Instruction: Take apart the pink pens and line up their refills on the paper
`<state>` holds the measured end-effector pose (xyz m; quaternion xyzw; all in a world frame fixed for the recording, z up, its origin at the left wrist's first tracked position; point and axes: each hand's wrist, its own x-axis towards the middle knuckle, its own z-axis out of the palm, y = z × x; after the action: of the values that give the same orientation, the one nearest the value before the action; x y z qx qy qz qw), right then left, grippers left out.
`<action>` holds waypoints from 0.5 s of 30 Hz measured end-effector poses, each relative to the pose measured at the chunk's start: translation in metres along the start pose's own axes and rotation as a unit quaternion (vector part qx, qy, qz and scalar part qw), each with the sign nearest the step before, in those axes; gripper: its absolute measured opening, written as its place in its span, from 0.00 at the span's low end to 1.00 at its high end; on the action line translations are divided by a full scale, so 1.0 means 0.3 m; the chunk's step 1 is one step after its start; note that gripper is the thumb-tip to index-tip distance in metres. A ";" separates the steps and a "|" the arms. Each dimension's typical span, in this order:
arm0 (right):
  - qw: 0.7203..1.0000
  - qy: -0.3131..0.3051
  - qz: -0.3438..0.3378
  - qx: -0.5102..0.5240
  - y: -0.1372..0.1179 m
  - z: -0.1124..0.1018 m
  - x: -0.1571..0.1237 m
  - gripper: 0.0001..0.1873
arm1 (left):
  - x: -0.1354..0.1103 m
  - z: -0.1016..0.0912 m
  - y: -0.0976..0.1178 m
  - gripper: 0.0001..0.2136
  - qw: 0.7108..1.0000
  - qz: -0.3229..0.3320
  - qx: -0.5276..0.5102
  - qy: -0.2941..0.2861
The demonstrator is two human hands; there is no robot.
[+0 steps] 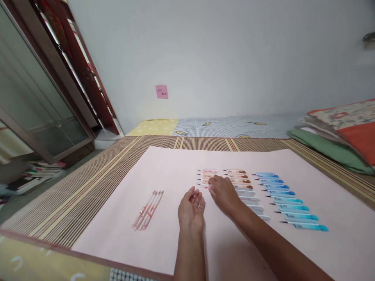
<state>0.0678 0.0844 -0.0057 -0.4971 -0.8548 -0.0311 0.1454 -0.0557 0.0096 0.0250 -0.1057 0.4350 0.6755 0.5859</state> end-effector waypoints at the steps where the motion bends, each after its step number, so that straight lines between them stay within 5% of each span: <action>1: 1.000 0.001 0.007 0.013 0.009 -0.004 0.000 0.08 | 0.001 0.000 0.002 0.05 1.000 0.000 -0.001 -0.001; 8: 0.962 0.114 0.051 0.244 0.079 -0.106 -0.116 0.07 | 0.012 0.000 0.011 0.05 1.000 -0.002 -0.009 0.000; 15: 0.940 0.170 0.096 0.280 0.026 -0.146 -0.628 0.11 | 0.018 -0.017 0.010 0.04 0.999 0.032 0.001 -0.005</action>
<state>0.1714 -0.0787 -0.0173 -0.5033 -0.7399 0.1397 0.4240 -0.0617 0.0099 0.0198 -0.0879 0.4359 0.6941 0.5662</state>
